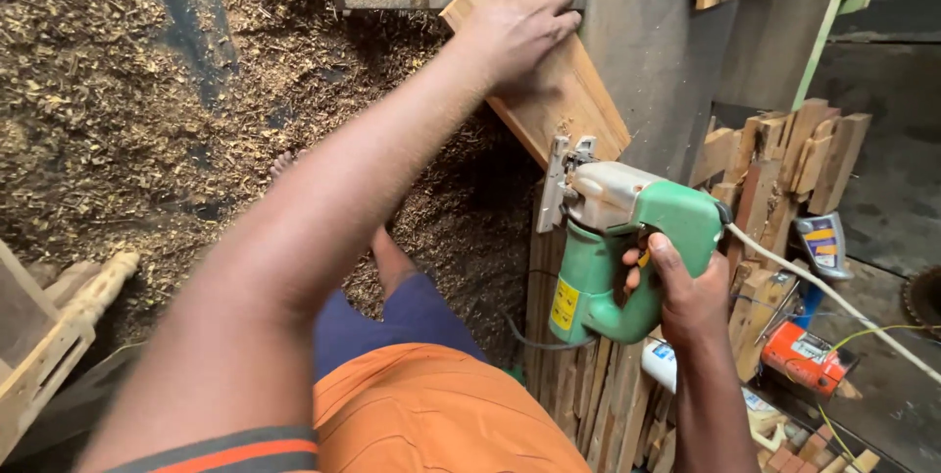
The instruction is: Cutting a wooden board to shape using a handheld power jigsaw.
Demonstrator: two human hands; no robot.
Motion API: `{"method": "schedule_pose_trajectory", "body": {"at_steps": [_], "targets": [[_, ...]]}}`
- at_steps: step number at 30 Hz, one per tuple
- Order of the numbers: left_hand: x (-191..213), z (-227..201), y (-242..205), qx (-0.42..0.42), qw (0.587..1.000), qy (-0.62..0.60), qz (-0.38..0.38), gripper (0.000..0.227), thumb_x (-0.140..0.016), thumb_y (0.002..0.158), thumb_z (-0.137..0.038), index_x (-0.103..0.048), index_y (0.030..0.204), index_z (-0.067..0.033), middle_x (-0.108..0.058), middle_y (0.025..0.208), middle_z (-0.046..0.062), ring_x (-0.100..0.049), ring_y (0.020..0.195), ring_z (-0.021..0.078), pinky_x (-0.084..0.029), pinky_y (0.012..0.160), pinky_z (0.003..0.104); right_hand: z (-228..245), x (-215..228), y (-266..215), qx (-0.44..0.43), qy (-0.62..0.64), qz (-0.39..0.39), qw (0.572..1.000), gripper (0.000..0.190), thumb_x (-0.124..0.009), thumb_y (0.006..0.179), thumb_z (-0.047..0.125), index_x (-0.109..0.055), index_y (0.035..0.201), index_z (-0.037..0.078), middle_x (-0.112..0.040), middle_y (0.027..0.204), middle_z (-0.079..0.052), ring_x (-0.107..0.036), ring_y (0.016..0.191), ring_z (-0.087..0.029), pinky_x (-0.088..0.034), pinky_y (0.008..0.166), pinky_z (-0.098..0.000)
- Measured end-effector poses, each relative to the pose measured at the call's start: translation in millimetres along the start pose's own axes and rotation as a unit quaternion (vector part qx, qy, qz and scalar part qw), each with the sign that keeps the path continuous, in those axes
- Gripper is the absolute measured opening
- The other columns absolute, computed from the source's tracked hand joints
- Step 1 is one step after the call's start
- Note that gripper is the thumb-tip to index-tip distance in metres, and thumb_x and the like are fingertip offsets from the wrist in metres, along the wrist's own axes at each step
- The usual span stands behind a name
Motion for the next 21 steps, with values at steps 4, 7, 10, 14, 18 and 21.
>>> {"method": "schedule_pose_trajectory", "body": {"at_steps": [4, 7, 10, 14, 18, 21], "targets": [[20.7, -7.5, -7.7, -0.171, 0.974, 0.019, 0.15, 0.147, -0.073, 0.047, -0.094, -0.03, 0.156, -0.0051, -0.039, 0.153, 0.019, -0.029, 0.146, 0.0348, -0.019, 0.123, 0.049, 6.1, 0.6, -0.3, -0.005, 0.009, -0.009, 1.0, 0.029, -0.068, 0.096, 0.025, -0.065, 0.108, -0.001, -0.07, 0.084, -0.013, -0.064, 0.061, -0.017, -0.056, 0.053, -0.0339], [30.9, -4.1, -17.4, -0.2, 0.962, 0.07, 0.174, 0.155, -0.087, 0.038, -0.081, -0.026, 0.157, -0.0025, -0.038, 0.151, 0.018, -0.031, 0.141, 0.0317, -0.021, 0.118, 0.043, 4.2, -0.3, -0.6, -0.012, 0.015, -0.002, 1.0, 0.029, -0.068, 0.096, 0.025, -0.065, 0.108, -0.001, -0.069, 0.084, -0.013, -0.064, 0.061, -0.017, -0.056, 0.052, -0.0343], [34.2, -2.2, -20.4, -0.196, 0.96, 0.074, 0.187, 0.147, -0.095, 0.042, -0.064, -0.028, 0.158, -0.0031, -0.04, 0.15, 0.015, -0.033, 0.141, 0.0288, -0.024, 0.117, 0.041, 3.1, -0.8, 0.6, -0.012, 0.022, 0.001, 1.0, 0.029, -0.068, 0.097, 0.025, -0.065, 0.108, -0.002, -0.069, 0.085, -0.013, -0.064, 0.062, -0.017, -0.056, 0.054, -0.0342], [26.5, -3.4, -18.7, -0.163, 0.963, 0.041, 0.21, 0.15, -0.1, 0.039, -0.051, -0.025, 0.161, -0.0049, -0.038, 0.153, 0.014, -0.033, 0.143, 0.028, -0.028, 0.116, 0.039, -0.5, 5.6, -1.4, -0.007, 0.004, 0.0, 1.0, 0.029, -0.068, 0.098, 0.025, -0.064, 0.108, -0.001, -0.07, 0.087, -0.012, -0.064, 0.064, -0.016, -0.056, 0.057, -0.0325], [29.0, -0.3, -15.5, -0.153, 0.964, 0.047, 0.212, 0.148, -0.1, 0.04, -0.048, -0.025, 0.161, -0.0064, -0.036, 0.152, 0.013, -0.032, 0.142, 0.0279, -0.029, 0.115, 0.038, 0.8, 3.2, 3.1, 0.003, 0.005, 0.001, 1.0, 0.028, -0.068, 0.097, 0.026, -0.064, 0.108, 0.0, -0.07, 0.087, -0.012, -0.064, 0.064, -0.016, -0.056, 0.057, -0.032], [24.1, -3.4, -16.4, -0.16, 0.964, 0.062, 0.203, 0.145, -0.099, 0.04, -0.052, -0.026, 0.158, -0.0072, -0.035, 0.15, 0.013, -0.03, 0.141, 0.0274, -0.028, 0.113, 0.037, -1.9, 5.9, 0.3, -0.001, -0.003, -0.004, 1.0, 0.028, -0.069, 0.097, 0.026, -0.065, 0.107, 0.0, -0.069, 0.086, -0.012, -0.064, 0.064, -0.016, -0.055, 0.056, -0.0319]]}}
Point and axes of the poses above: each hand's wrist, its own y-axis towards the middle knuckle, its own x-axis out of the back of the hand, z = x × y, the point moved 8 cm from there along y, towards the middle knuckle
